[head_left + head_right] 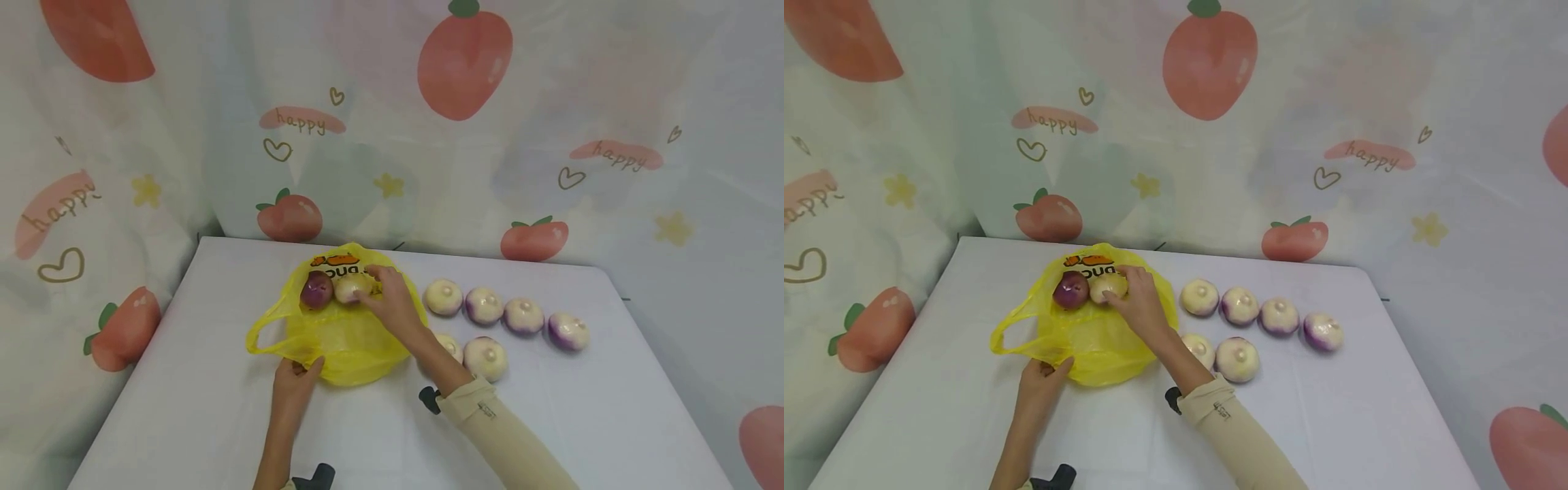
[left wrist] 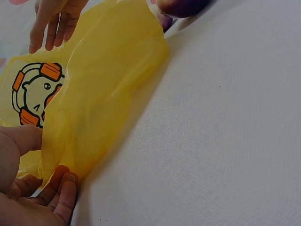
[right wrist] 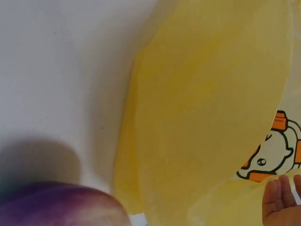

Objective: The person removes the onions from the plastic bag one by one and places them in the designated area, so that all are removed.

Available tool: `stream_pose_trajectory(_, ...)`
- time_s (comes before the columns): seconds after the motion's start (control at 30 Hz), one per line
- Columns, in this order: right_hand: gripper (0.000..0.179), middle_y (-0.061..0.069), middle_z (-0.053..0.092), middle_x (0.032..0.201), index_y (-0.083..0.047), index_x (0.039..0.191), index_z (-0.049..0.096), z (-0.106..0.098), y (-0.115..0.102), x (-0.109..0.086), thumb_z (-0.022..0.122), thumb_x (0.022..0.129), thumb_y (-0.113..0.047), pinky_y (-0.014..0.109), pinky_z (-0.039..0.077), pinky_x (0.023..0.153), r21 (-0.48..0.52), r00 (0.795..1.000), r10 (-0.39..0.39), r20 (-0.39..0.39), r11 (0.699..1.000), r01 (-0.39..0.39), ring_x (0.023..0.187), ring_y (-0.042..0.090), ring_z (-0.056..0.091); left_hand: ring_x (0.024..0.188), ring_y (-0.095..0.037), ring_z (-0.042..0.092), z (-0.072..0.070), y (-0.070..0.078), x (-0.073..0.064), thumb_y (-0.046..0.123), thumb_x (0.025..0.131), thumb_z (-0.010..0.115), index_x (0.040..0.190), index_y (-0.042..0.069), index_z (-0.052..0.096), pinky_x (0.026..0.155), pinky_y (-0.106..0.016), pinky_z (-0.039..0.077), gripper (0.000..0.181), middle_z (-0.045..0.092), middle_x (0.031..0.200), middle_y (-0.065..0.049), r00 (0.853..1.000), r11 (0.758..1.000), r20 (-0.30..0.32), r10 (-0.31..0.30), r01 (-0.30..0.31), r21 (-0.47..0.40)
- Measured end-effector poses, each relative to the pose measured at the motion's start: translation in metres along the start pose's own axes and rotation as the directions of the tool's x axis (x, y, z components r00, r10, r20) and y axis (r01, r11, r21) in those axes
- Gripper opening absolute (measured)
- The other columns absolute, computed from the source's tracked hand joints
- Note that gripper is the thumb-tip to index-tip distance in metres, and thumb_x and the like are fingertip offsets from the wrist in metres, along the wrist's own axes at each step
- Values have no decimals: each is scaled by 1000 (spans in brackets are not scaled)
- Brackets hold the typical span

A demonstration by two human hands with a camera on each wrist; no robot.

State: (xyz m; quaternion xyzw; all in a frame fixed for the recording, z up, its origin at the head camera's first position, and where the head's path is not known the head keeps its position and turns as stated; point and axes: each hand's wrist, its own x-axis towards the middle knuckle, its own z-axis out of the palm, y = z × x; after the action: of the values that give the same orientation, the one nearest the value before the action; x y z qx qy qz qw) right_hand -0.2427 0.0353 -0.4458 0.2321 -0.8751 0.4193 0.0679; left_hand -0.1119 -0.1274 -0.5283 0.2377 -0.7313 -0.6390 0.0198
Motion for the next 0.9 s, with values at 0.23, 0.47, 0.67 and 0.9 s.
stream_pose_trajectory(0.23, 55, 16, 53, 120, 1, 130, 48, 13, -9, 6, 70, 86, -23, 38, 43, 92, -127, 989, 117, 89, 986, -106, 105, 26, 52, 100, -23, 53, -2, 0, 1, 33, 87, 67, 125, 4, 49, 85, -36, 44, 51, 55, 113, -12, 1000, 1000, 1, 12, -12, -2)
stream_pose_trajectory(0.47, 69, 22, 51, 120, 8, 131, 44, 20, -10, 10, 74, 82, -29, 41, 41, 93, -283, 979, 183, 88, 947, -152, 107, 33, 51, 99, -22, 53, -2, -1, 2, 34, 87, 67, 127, 5, 48, 84, -36, 44, 53, 55, 115, -12, 1000, 1000, 7, 6, -6, 6)
stream_pose_trajectory(0.67, 76, 24, 49, 118, 11, 130, 42, 25, -6, 15, 76, 79, -34, 42, 43, 91, -329, 962, 253, 103, 921, -207, 106, 35, 49, 102, -22, 53, -2, 0, 2, 34, 88, 67, 127, 4, 48, 85, -36, 45, 53, 55, 116, -12, 1000, 1000, 0, 17, -17, 7)
stream_pose_trajectory(0.9, 79, 26, 50, 114, 12, 126, 42, 35, 4, 18, 77, 76, -39, 44, 47, 82, -376, 931, 343, 128, 885, -274, 103, 36, 52, 98, -22, 53, -2, 1, 0, 31, 89, 66, 125, 4, 49, 83, -35, 44, 48, 56, 112, -12, 1000, 999, -3, 31, -31, 22)
